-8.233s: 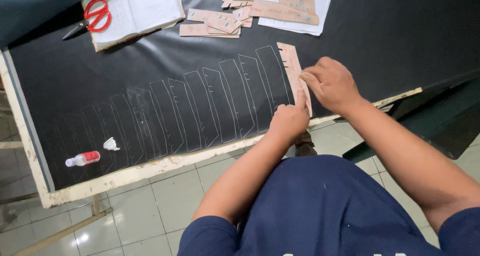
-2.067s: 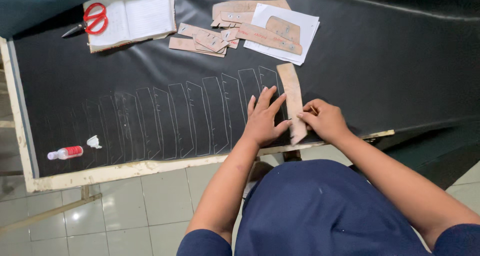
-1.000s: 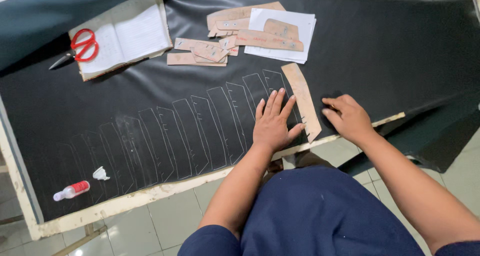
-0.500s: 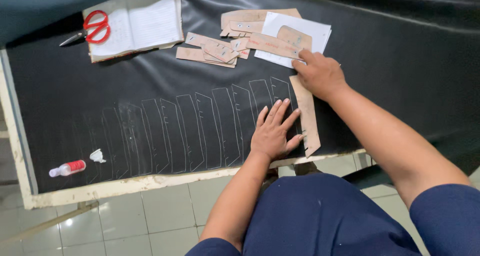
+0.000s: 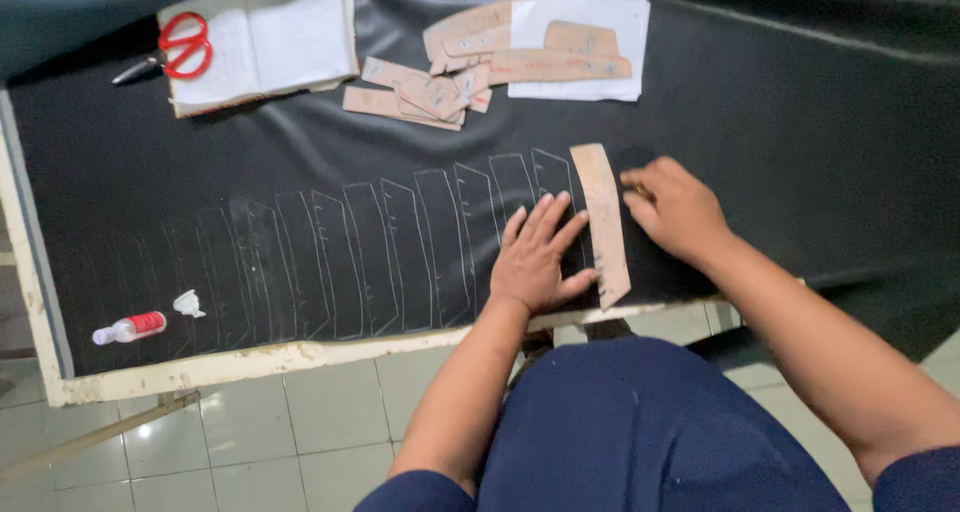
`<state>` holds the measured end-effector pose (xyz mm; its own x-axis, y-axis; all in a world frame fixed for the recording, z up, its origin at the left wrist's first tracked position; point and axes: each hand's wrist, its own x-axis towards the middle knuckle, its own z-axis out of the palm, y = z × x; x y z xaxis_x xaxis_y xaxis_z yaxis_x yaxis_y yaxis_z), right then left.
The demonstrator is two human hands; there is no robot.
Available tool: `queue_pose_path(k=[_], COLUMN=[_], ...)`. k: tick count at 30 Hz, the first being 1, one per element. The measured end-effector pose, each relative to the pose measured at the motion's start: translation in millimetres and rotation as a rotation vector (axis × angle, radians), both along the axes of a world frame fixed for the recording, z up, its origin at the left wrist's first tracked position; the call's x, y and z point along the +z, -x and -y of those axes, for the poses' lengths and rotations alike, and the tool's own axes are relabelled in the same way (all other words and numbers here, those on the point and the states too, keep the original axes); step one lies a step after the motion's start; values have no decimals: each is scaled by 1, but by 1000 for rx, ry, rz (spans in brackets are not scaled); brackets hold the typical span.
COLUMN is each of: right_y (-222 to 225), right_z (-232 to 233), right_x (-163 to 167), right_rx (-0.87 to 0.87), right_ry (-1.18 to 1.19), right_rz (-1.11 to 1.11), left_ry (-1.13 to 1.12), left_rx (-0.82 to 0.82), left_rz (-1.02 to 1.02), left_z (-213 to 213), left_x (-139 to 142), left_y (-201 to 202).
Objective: The person uses a wooden pattern and a pencil to trace outlines onto a large black sheet on a table. They repeatedly reposition the pattern and draw along its edges to create multiple identical shapes.
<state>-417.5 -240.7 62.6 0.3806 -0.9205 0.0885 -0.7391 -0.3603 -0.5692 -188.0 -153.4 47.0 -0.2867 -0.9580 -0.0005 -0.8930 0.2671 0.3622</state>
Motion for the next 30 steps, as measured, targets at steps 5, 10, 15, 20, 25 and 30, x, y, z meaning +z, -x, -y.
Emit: queue_pose_path(k=[5,10,15,20,25,30], right_y=[24,26,25,23,21,21], right_z=[-88,-121,-134,-141,-143,-143], right_x=[-3,-4,-5,-7,-9,-10], right_rx=[-14,-51,-55,-55,-81,-67], right_ry=[-214,-315,-263,-211,-240,-222], right_rz=[6,-1,-16,0,-39,-42], left_ry=[-13,8,-53,-52,-46,-36], left_rx=[-7,-43,-9,46,65,69], left_rz=[-12,-12,-30,-104,-96,-99], left_z=[-13,-29,-53,-62,-65,-65], left_x=[-4,-2,3,3,0,-1], left_y=[4,7,14,15,14,15])
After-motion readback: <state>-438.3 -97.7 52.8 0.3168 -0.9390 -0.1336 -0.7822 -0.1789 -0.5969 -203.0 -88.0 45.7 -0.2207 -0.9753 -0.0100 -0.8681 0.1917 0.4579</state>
